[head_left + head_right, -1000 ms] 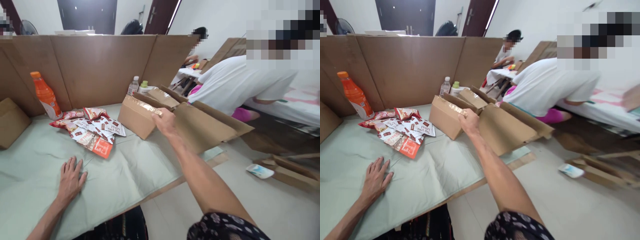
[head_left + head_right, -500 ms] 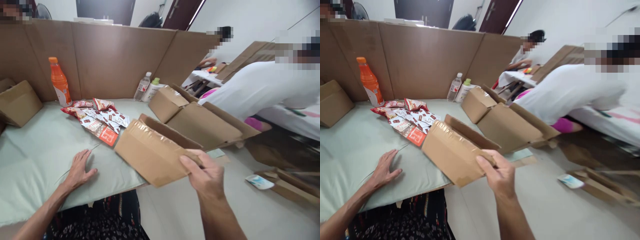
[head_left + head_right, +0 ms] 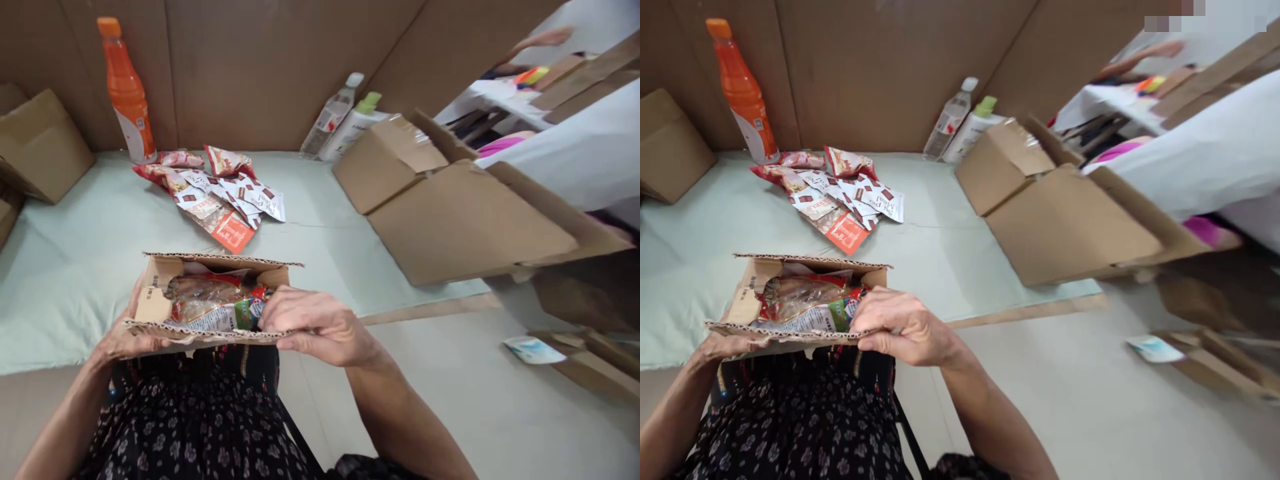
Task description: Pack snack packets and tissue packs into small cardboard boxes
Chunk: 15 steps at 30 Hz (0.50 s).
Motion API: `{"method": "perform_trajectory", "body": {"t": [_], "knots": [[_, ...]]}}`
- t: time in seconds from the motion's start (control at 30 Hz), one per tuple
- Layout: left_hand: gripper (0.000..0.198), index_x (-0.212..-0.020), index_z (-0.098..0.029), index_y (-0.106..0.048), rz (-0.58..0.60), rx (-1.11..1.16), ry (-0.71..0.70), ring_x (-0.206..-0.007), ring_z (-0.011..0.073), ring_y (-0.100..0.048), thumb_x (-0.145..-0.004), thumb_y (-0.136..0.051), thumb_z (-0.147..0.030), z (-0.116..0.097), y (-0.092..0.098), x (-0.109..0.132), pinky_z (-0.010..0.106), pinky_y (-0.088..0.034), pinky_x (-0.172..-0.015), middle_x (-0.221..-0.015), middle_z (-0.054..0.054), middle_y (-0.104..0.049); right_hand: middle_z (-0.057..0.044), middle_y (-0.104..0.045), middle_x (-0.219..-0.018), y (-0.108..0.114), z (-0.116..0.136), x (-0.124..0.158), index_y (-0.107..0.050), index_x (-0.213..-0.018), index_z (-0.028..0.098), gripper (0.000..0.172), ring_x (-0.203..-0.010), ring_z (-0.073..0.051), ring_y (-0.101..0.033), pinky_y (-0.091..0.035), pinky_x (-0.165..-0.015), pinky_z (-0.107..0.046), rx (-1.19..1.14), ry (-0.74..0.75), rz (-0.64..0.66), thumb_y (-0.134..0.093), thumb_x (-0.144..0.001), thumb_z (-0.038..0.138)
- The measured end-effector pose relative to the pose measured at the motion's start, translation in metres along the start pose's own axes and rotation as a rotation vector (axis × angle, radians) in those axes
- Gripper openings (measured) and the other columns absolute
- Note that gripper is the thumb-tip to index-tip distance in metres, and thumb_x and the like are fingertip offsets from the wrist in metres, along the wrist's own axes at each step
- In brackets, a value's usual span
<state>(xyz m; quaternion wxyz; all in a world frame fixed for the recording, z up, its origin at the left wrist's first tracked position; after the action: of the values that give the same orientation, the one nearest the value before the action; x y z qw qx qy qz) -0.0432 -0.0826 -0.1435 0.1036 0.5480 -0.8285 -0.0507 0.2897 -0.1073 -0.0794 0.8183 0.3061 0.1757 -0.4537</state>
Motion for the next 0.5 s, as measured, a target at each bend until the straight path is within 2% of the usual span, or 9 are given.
{"method": "perform_trajectory", "body": {"t": [0.13, 0.23, 0.3, 0.37, 0.43, 0.5], "knots": [[0.136, -0.166, -0.023, -0.035, 0.017, 0.03, -0.069, -0.14, 0.0457, -0.059, -0.054, -0.095, -0.071, -0.008, 0.011, -0.007, 0.063, -0.046, -0.122, -0.139, 0.017, -0.07, -0.01, -0.079, -0.089, 0.011, -0.001, -0.009, -0.076, -0.107, 0.016, 0.03, -0.085, -0.021, -0.075, -0.061, -0.078, -0.037, -0.135, -0.068, 0.031, -0.06, -0.107, 0.042], [0.139, -0.168, -0.022, -0.03, 0.016, 0.034, -0.104, -0.148, 0.0455, -0.051, -0.055, -0.097, -0.068, -0.006, 0.01, -0.014, 0.06, -0.044, -0.125, -0.148, 0.018, -0.064, -0.009, -0.081, -0.091, 0.024, 0.004, -0.018, -0.079, -0.11, 0.019, 0.031, -0.087, -0.02, -0.076, -0.063, -0.08, -0.037, -0.185, -0.113, -0.028, -0.057, -0.109, 0.041], [0.14, -0.169, -0.023, -0.026, 0.025, 0.044, -0.136, -0.151, 0.046, -0.047, -0.057, -0.096, -0.068, -0.002, 0.008, -0.016, 0.058, -0.045, -0.125, -0.156, 0.018, -0.056, -0.006, -0.082, -0.094, 0.029, 0.008, -0.026, -0.08, -0.108, 0.023, 0.024, -0.09, -0.018, -0.077, -0.063, -0.083, -0.033, -0.072, -0.205, -0.047, -0.06, -0.107, 0.035], [0.14, -0.171, -0.026, -0.021, 0.038, 0.035, -0.162, -0.153, 0.0469, -0.044, -0.06, -0.094, -0.07, 0.002, 0.008, -0.016, 0.059, -0.046, -0.124, -0.164, 0.018, -0.047, -0.005, -0.083, -0.107, 0.03, 0.01, -0.035, -0.08, -0.111, 0.024, 0.018, -0.094, -0.017, -0.078, -0.064, -0.083, -0.029, 0.098, -0.331, 0.016, -0.064, -0.104, 0.029], [0.14, -0.172, -0.028, -0.017, 0.049, 0.012, -0.176, -0.154, 0.0481, -0.041, -0.061, -0.092, -0.072, 0.006, 0.008, -0.015, 0.06, -0.045, -0.124, -0.17, 0.016, -0.039, -0.006, -0.08, -0.125, 0.027, 0.008, -0.045, -0.078, -0.122, 0.024, 0.024, -0.104, -0.018, -0.078, -0.064, -0.088, -0.03, 0.266, -0.42, 0.131, -0.066, -0.101, 0.027], [0.14, -0.172, -0.029, -0.016, 0.061, -0.016, -0.191, -0.156, 0.0486, -0.038, -0.062, -0.091, -0.072, 0.008, 0.01, -0.014, 0.061, -0.041, -0.127, -0.174, 0.015, -0.033, -0.008, -0.076, -0.136, 0.022, 0.004, -0.055, -0.073, -0.133, 0.023, 0.033, -0.117, -0.022, -0.075, -0.063, -0.099, -0.036, 0.412, -0.441, 0.24, -0.066, -0.101, 0.028]]}}
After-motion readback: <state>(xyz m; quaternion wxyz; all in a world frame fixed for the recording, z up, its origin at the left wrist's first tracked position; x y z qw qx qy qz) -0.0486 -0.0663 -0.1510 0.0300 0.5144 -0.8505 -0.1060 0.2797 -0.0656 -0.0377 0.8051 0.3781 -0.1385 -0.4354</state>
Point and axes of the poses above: each hand's wrist, its own x-axis away from the middle knuckle, its own y-axis out of the back of the hand, z = x × y, the point moved 1 cm from there along -x, towards the middle knuckle
